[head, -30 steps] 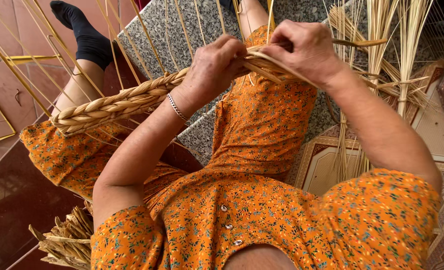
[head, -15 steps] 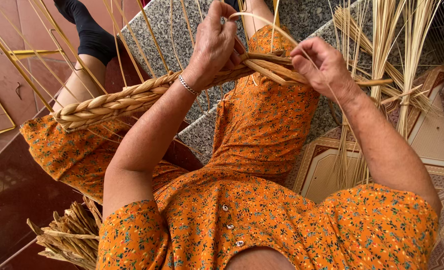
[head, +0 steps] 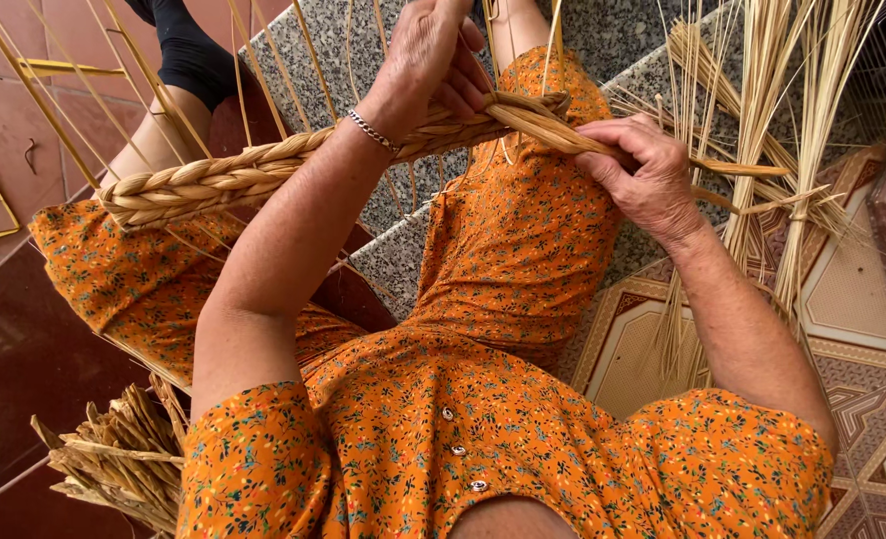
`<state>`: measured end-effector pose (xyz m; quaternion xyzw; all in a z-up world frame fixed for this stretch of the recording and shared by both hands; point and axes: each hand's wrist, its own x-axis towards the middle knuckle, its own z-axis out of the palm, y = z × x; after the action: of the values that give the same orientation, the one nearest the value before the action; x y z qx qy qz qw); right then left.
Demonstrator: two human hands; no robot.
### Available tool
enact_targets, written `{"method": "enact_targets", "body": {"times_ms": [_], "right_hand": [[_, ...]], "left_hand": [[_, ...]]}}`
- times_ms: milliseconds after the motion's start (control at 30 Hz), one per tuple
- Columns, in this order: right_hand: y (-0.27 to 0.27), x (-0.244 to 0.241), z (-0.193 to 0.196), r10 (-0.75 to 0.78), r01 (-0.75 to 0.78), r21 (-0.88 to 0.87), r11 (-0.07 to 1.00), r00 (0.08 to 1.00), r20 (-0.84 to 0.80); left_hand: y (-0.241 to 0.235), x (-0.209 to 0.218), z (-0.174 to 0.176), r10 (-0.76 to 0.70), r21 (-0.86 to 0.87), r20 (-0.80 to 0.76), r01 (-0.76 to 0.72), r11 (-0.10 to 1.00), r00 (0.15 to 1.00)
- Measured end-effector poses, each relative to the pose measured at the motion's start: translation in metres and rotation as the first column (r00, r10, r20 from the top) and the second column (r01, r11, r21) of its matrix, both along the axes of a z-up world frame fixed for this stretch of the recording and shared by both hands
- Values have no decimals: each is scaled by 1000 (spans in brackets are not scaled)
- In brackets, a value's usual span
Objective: The person sits on the floor and braids dried palm fronds by hand to form a thick woven rope. They repeatedly pull new strands from a bundle, interlace them with the existing braid, and tighten the weave to extend the length of the rope.
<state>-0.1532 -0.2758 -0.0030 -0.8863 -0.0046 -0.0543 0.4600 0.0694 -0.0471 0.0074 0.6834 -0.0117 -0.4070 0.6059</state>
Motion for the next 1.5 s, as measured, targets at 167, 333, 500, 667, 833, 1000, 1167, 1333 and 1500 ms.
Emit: {"method": "enact_targets", "body": {"times_ms": [167, 333, 500, 667, 833, 1000, 1167, 1333, 1500], "right_hand": [[-5, 6, 1, -99, 112, 61, 992, 978, -181], [-22, 22, 7, -51, 60, 32, 998, 972, -229], [-23, 31, 24, 48, -50, -40, 998, 998, -43], [-25, 41, 52, 108, -120, -320, 940, 993, -56], [-21, 67, 77, -86, -59, -395, 917, 936, -340], [-4, 90, 73, 228, 170, -822, 543, 912, 340], [-25, 109, 71, 159, -154, -793, 589, 985, -73], [-66, 129, 60, 64, -218, -124, 968, 691, -720], [-53, 112, 33, 155, -339, -396, 853, 891, -428]], "left_hand": [[-3, -1, 20, -82, 27, 153, 79, 997, 985], [7, -36, 24, -92, 108, 991, -167, 980, 96], [-29, -47, -17, -377, 397, 787, 68, 915, 488], [-52, -30, -36, -569, 628, 529, 160, 761, 629], [-15, -38, -21, -328, 163, 615, 291, 943, 718], [-2, -39, -7, -520, 299, 662, 447, 843, 540], [-19, -46, -8, -519, 369, 657, 367, 854, 547], [-37, -62, -27, -465, 470, 790, 92, 878, 400], [-18, -57, -31, -292, 258, 905, 146, 955, 308]]}}
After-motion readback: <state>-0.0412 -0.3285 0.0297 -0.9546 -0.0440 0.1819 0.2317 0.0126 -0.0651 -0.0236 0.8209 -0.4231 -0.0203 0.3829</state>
